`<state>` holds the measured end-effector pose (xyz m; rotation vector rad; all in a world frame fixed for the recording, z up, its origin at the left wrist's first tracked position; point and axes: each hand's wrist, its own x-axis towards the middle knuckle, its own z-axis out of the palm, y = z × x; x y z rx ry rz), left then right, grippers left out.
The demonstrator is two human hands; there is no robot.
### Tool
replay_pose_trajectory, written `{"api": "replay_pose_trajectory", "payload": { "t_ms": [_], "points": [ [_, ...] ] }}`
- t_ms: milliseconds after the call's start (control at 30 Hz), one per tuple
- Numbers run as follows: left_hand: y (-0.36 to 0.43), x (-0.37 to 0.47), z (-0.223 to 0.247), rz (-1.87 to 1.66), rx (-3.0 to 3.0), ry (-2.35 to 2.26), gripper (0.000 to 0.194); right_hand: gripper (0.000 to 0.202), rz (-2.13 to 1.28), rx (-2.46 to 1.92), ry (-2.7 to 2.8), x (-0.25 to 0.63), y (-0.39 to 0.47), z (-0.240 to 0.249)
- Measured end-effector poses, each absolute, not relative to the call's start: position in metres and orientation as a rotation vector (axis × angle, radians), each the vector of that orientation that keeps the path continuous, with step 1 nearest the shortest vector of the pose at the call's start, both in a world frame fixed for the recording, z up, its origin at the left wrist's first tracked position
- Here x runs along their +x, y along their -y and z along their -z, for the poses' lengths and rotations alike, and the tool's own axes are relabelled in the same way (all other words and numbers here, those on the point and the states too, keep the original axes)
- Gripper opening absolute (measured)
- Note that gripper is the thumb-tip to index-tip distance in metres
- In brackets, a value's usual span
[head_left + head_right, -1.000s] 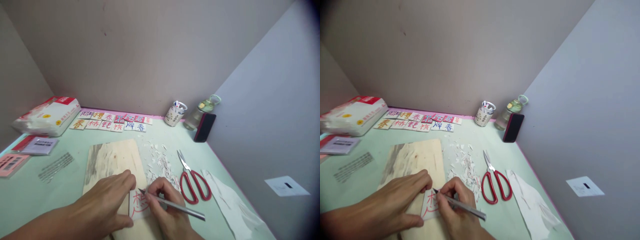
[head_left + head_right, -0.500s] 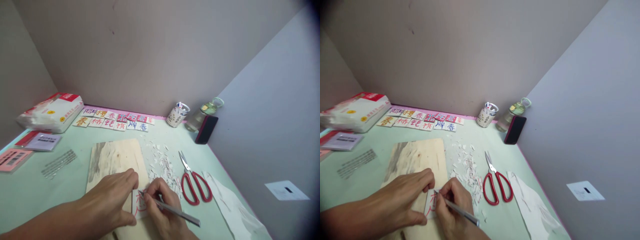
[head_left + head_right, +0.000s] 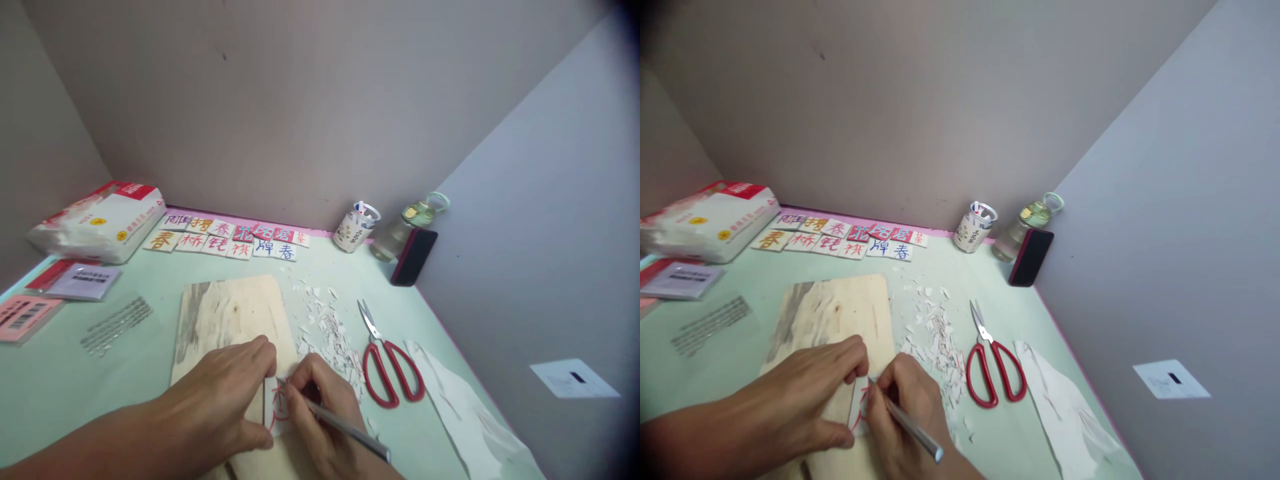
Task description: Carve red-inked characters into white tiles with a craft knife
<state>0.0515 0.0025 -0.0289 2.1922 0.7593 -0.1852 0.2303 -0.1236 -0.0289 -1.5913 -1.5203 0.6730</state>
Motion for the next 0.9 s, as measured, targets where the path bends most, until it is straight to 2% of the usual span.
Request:
{"api": "replay_pose_trajectory", "payload": {
  "t_ms": [900],
  "points": [
    [-0.002,0.059,0.004,0.335,2.17,-0.779,0.04,0.02,-0.679,-1.536,1.558,0.233,0.124,0.027]
  ]
}}
